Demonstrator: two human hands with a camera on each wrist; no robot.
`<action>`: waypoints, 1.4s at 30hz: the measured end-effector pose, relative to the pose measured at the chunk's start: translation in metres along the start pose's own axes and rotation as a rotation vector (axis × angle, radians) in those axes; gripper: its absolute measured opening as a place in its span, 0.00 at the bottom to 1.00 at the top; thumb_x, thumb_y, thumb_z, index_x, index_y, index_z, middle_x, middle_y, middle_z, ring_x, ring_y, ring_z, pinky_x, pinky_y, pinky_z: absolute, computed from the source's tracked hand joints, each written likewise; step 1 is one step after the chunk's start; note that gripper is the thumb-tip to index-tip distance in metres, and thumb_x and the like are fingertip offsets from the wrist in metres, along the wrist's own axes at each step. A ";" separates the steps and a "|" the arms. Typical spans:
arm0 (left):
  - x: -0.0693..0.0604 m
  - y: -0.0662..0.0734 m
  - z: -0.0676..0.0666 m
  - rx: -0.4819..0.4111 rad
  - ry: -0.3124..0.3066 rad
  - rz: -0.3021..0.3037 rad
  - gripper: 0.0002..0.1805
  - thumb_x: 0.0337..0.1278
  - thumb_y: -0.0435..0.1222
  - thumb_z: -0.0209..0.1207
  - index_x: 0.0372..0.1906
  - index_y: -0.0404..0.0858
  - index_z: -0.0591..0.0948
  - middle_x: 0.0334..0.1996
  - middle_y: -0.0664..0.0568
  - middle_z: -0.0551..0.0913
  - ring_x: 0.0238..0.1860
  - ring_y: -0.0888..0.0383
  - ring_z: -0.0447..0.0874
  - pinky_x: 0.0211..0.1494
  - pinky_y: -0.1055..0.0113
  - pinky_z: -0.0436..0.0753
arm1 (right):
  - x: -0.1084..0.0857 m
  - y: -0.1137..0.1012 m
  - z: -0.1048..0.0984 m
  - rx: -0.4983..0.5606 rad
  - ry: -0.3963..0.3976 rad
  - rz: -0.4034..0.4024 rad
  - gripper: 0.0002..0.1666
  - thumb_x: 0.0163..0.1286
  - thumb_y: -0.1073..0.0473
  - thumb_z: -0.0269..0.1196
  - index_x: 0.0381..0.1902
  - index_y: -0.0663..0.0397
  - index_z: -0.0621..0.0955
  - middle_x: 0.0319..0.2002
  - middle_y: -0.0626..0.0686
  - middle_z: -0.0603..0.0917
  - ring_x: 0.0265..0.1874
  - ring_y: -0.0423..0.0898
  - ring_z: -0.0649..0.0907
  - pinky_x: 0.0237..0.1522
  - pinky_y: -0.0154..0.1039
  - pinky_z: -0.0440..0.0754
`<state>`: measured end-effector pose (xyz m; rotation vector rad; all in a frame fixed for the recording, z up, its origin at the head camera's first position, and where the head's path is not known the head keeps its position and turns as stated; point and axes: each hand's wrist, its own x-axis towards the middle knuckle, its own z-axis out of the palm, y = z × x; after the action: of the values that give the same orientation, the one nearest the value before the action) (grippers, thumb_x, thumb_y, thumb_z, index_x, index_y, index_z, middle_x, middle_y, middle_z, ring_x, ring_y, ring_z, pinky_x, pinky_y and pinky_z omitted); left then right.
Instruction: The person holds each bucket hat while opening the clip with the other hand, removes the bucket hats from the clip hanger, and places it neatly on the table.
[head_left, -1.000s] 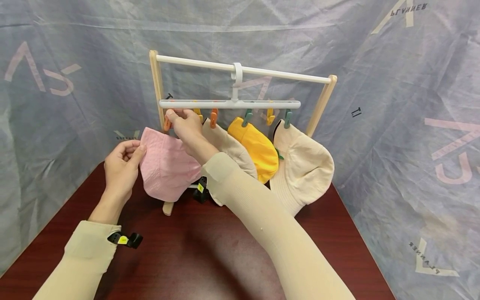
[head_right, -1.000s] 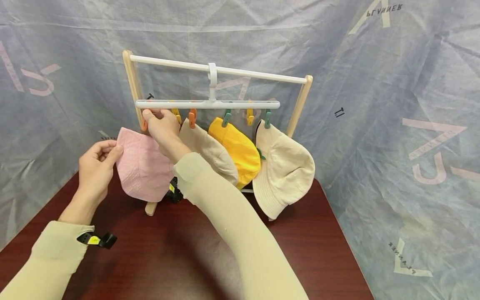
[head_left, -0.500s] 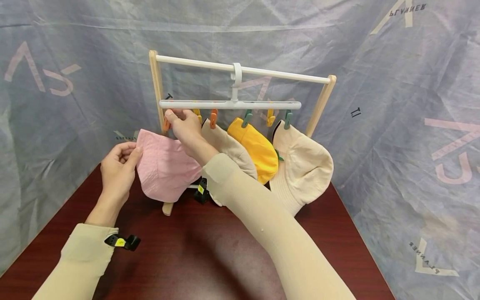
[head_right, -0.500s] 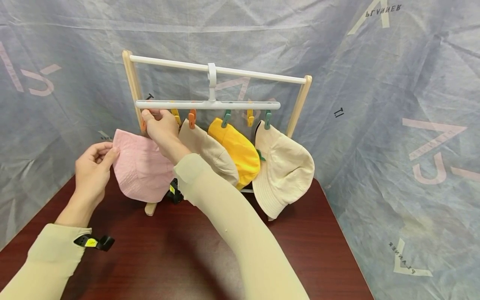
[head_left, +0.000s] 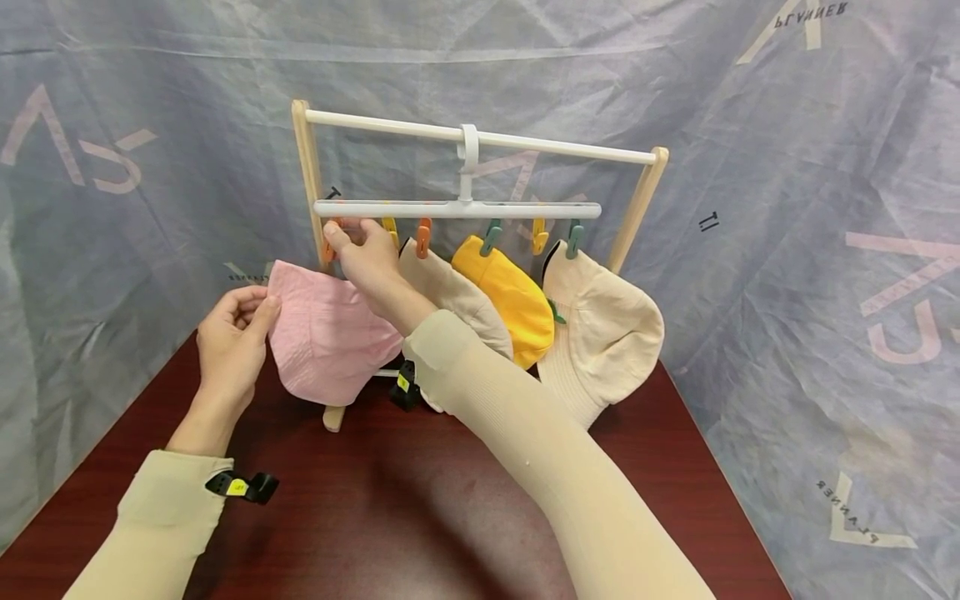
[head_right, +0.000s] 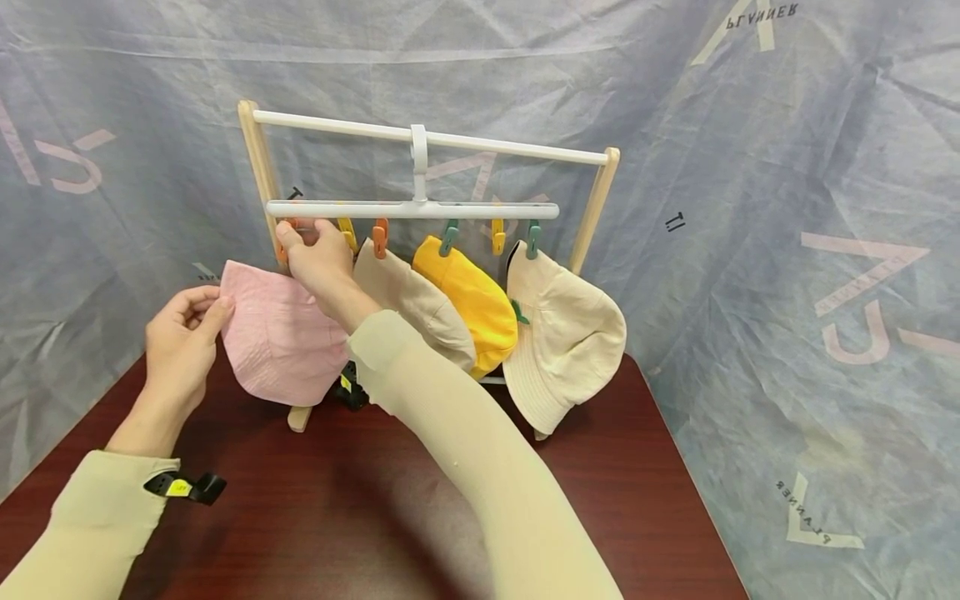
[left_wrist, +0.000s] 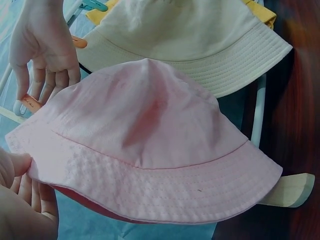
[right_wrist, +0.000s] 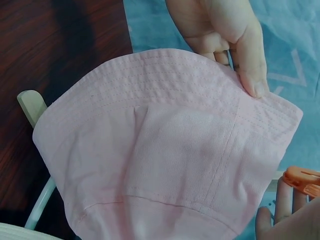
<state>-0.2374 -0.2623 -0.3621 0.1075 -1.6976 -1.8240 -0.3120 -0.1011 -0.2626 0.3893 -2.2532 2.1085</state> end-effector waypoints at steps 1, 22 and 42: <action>0.000 0.000 0.000 -0.003 0.002 -0.002 0.07 0.68 0.32 0.70 0.47 0.39 0.88 0.36 0.56 0.84 0.34 0.64 0.78 0.34 0.81 0.76 | 0.000 0.000 0.000 -0.002 -0.004 -0.005 0.15 0.81 0.52 0.64 0.59 0.51 0.84 0.44 0.45 0.87 0.44 0.37 0.84 0.46 0.34 0.82; -0.002 0.005 -0.004 -0.056 0.025 -0.011 0.05 0.68 0.28 0.68 0.45 0.38 0.87 0.34 0.55 0.82 0.32 0.63 0.76 0.32 0.81 0.74 | -0.002 0.006 -0.010 -0.049 -0.056 -0.049 0.28 0.80 0.53 0.65 0.74 0.50 0.76 0.60 0.53 0.87 0.55 0.42 0.87 0.54 0.34 0.85; -0.008 0.008 -0.007 -0.125 0.022 0.002 0.05 0.68 0.27 0.68 0.45 0.36 0.87 0.36 0.52 0.82 0.33 0.62 0.76 0.33 0.81 0.76 | -0.010 0.016 -0.035 0.007 -0.170 -0.062 0.28 0.82 0.54 0.63 0.75 0.57 0.76 0.64 0.57 0.85 0.60 0.57 0.87 0.63 0.38 0.82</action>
<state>-0.2252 -0.2641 -0.3585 0.0728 -1.5639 -1.9155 -0.3104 -0.0645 -0.2772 0.6532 -2.2876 2.1286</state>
